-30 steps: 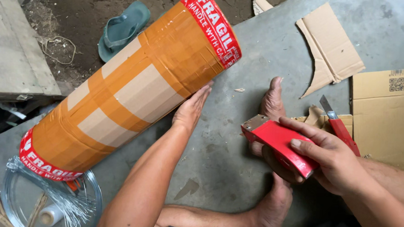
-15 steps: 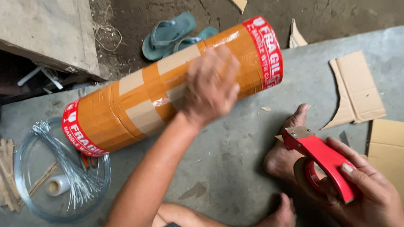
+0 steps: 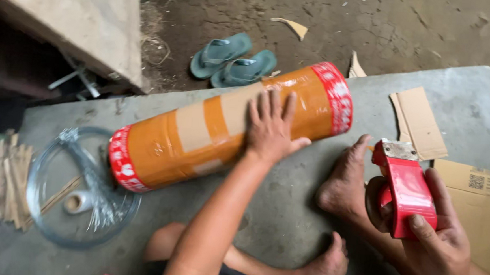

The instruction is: The person uses a handheld tape dispenser to apply red 'FRAGILE' tape around a large cylindrical cardboard package. They rotate the package with their hands and feet to wrap multiple bands of tape along its length.

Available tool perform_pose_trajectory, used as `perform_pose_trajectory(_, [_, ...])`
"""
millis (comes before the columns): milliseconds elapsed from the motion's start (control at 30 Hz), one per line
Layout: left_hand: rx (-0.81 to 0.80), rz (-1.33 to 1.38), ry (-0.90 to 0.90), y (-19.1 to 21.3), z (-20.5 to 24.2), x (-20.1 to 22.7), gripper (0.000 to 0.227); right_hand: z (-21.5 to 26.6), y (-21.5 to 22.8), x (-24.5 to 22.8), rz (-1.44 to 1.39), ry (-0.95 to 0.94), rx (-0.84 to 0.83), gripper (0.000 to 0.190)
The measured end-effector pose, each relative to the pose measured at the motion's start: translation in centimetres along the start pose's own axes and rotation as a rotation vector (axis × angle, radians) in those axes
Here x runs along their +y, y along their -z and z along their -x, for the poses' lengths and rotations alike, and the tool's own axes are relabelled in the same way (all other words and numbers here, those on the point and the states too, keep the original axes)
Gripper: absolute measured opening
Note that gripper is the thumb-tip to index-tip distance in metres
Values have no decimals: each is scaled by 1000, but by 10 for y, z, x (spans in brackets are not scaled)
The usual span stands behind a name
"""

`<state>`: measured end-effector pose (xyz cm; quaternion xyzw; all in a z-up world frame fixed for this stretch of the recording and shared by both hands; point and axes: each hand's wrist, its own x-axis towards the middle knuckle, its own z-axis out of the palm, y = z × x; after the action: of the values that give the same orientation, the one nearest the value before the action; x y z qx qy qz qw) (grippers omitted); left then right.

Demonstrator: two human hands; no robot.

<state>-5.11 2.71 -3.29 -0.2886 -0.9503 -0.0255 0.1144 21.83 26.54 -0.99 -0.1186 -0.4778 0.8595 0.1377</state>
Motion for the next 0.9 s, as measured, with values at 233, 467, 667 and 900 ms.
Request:
perform_pose_trajectory(233, [251,213,-60,-15,101,17,84,32,4,4,29,7,8,83])
perform_pose_trajectory(467, [352,564,994,56,236,-231,69,44,36,14,129,72,32,64])
perform_pose_trajectory(667, [353,1574,988,-14,278,-236,55,41,19,26,75,-36,-5,78])
perform_pose_trajectory(900, [328,1377,765,-9,293,-180,57,49,-18,28,450,34,-157,90])
